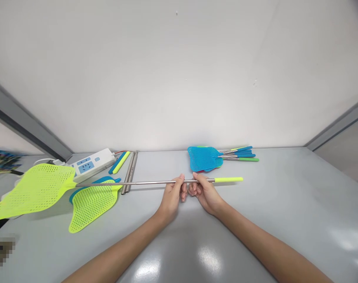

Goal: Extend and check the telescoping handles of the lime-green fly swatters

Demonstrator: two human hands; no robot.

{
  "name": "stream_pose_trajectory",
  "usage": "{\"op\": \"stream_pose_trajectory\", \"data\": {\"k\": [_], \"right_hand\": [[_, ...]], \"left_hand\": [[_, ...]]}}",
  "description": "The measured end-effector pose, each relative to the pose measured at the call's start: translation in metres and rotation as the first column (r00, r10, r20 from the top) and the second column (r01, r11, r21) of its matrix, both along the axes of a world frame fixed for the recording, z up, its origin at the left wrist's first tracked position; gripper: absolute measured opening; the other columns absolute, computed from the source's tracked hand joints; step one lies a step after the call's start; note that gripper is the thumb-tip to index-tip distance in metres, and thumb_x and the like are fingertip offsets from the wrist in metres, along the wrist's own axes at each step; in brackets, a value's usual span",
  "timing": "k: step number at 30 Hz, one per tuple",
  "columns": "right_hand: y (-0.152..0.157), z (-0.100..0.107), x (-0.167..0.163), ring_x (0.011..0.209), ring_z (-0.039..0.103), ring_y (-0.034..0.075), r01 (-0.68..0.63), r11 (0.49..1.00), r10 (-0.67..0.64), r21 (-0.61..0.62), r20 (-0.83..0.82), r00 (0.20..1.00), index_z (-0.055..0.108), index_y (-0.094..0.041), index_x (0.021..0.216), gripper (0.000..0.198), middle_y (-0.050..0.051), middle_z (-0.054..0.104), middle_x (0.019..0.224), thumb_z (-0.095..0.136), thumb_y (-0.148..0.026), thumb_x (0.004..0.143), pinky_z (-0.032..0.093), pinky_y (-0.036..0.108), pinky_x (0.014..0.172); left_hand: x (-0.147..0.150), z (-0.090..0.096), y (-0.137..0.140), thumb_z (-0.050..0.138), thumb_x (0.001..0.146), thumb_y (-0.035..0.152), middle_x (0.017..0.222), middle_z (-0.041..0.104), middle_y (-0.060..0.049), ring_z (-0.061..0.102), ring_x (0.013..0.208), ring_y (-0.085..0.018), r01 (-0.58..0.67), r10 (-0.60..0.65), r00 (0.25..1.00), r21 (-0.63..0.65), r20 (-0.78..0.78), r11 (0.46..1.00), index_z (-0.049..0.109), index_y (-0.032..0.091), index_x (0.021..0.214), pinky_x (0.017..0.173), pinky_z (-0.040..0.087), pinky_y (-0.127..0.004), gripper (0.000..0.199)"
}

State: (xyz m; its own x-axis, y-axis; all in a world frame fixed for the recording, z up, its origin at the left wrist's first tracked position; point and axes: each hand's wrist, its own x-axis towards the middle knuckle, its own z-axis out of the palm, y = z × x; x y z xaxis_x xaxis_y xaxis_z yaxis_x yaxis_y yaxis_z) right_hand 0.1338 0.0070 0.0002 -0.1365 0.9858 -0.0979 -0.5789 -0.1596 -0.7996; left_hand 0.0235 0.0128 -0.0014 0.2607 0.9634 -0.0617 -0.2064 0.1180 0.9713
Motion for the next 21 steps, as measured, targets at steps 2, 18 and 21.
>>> {"op": "stream_pose_trajectory", "data": {"k": [2,18,21], "right_hand": [[0.0002,-0.0011,0.0004,0.040,0.036,0.009,0.002,1.000,-0.002,0.003,-0.006,1.000,0.049,-0.017,0.036,0.041,-0.003,0.037,0.035,0.051,-0.033,0.074,0.029,0.026,0.048],[0.0025,-0.0037,0.0014,0.040,0.037,0.009,0.028,1.000,-0.028,-0.002,-0.049,0.998,0.048,-0.016,0.035,0.041,-0.004,0.036,0.034,0.050,-0.029,0.074,0.028,0.026,0.048],[0.0031,-0.0048,0.0016,0.039,0.036,0.008,0.025,1.000,-0.024,0.016,-0.057,0.998,0.049,-0.016,0.035,0.041,-0.004,0.035,0.033,0.050,-0.028,0.074,0.028,0.026,0.047]], "left_hand": [[-0.0001,-0.0004,0.0000,0.041,0.078,0.043,0.036,0.037,0.004,0.035,0.037,-0.008,0.003,-0.003,1.000,0.004,0.003,1.000,0.039,0.018,0.046,0.047,0.032,-0.023,0.041],[0.0021,-0.0044,0.0010,0.046,0.077,0.038,0.033,0.031,0.006,0.029,0.033,-0.007,-0.036,0.036,0.999,0.052,-0.004,0.998,0.033,0.018,0.044,0.039,0.024,-0.022,0.040],[0.0021,-0.0045,0.0012,0.046,0.077,0.037,0.033,0.032,0.006,0.030,0.033,-0.007,-0.031,0.032,0.999,0.073,-0.017,0.997,0.034,0.018,0.044,0.039,0.025,-0.022,0.040]]}}
